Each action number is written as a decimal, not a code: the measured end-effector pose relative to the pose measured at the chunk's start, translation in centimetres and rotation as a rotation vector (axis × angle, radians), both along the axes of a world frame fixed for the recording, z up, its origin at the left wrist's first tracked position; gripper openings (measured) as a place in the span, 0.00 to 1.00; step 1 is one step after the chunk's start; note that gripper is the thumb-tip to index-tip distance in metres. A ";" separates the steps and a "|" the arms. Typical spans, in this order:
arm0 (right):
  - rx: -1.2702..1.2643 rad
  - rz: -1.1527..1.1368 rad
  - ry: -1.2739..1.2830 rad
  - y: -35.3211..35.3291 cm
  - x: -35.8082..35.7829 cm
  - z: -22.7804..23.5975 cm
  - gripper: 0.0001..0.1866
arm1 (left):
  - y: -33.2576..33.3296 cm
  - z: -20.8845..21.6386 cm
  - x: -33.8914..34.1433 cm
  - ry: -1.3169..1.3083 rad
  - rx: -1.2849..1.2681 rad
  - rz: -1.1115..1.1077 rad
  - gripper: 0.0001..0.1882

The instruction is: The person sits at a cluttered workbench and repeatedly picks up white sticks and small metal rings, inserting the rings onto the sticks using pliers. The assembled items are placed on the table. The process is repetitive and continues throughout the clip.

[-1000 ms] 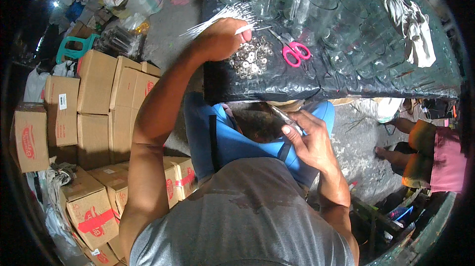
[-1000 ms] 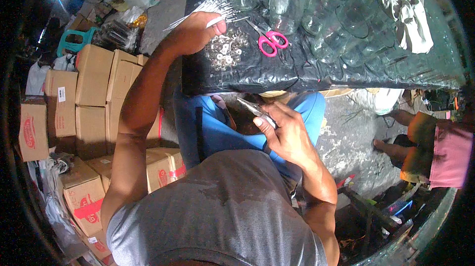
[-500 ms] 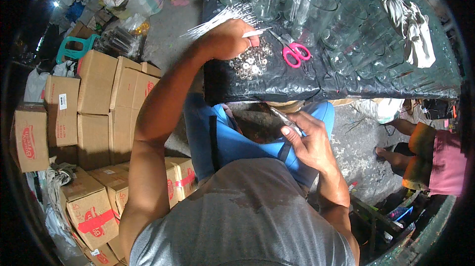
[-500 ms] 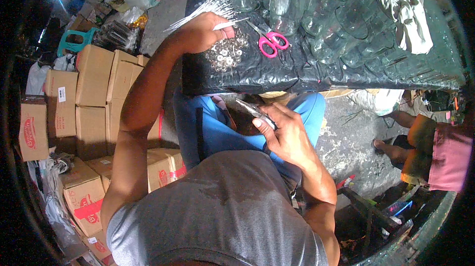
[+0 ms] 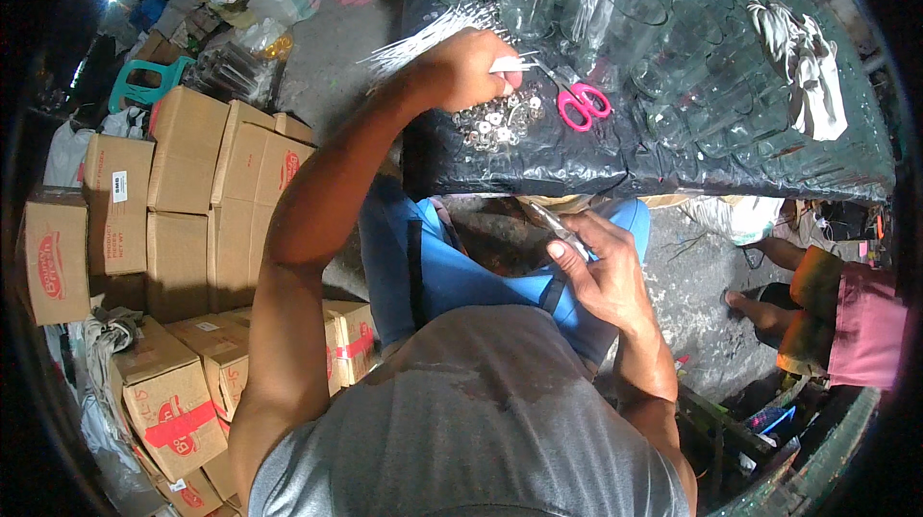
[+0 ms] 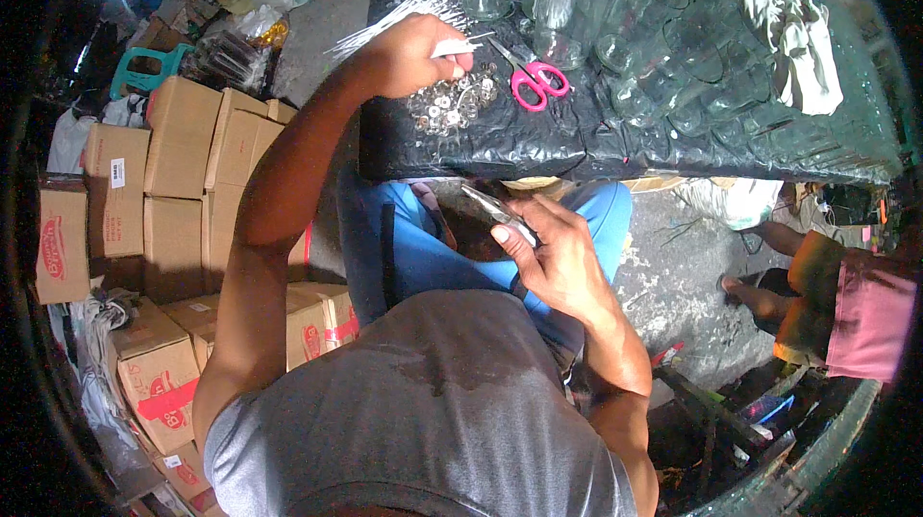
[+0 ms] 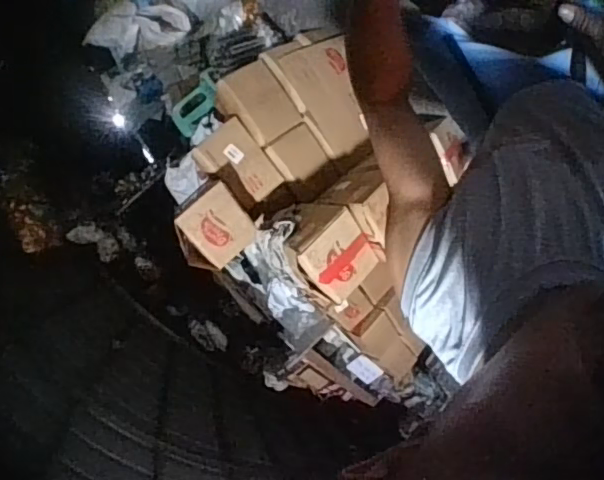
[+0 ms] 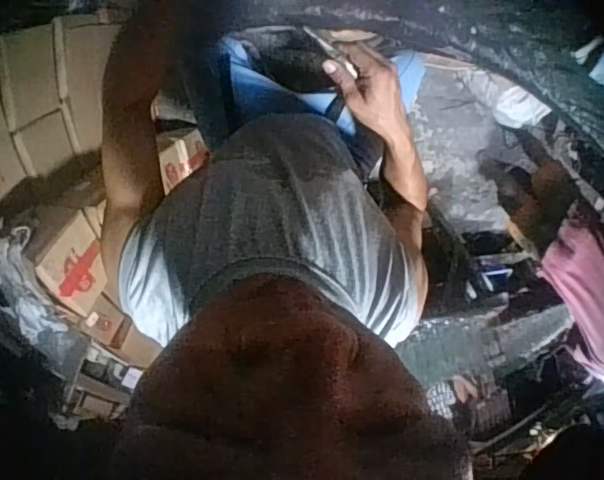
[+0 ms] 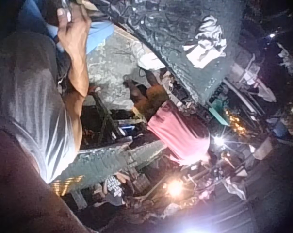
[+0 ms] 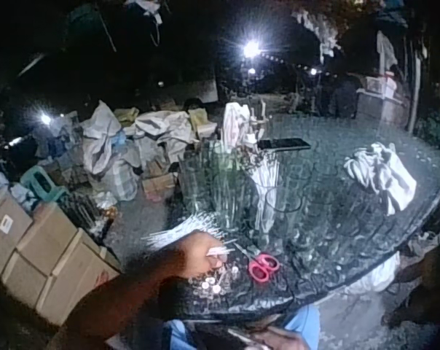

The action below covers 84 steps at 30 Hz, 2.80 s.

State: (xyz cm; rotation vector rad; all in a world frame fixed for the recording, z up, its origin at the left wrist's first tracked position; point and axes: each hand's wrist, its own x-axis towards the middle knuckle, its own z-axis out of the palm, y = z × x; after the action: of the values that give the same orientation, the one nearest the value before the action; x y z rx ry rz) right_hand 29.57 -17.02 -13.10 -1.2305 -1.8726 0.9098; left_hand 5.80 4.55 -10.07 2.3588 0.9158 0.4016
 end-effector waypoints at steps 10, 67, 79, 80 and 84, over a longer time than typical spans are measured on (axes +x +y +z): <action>-0.068 -0.017 0.036 0.0 -0.6 0.5 0.19 | 0.5 -1.3 0.7 0.072 0.363 0.078 0.13; -0.361 0.034 0.440 0.8 -5.2 -1.6 0.05 | -22.6 -5.2 -1.1 -0.821 -0.955 0.461 0.10; -0.350 -0.058 0.719 0.9 -6.6 -2.4 0.05 | -22.9 -4.6 -0.4 -0.892 -0.728 0.553 0.07; -0.348 -0.046 0.729 1.0 -6.6 -2.5 0.05 | -23.0 -4.5 -0.3 -0.917 -0.735 0.558 0.07; -0.364 -0.055 0.760 1.1 -6.8 -2.6 0.04 | -23.0 -4.4 0.0 -0.932 -0.676 0.579 0.07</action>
State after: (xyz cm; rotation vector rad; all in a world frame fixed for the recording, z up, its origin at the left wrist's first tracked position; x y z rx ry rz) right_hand 22.74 -15.88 -15.69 -0.9275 -1.0936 1.4777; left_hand 5.79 -18.46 -14.44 1.0546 1.0027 1.0885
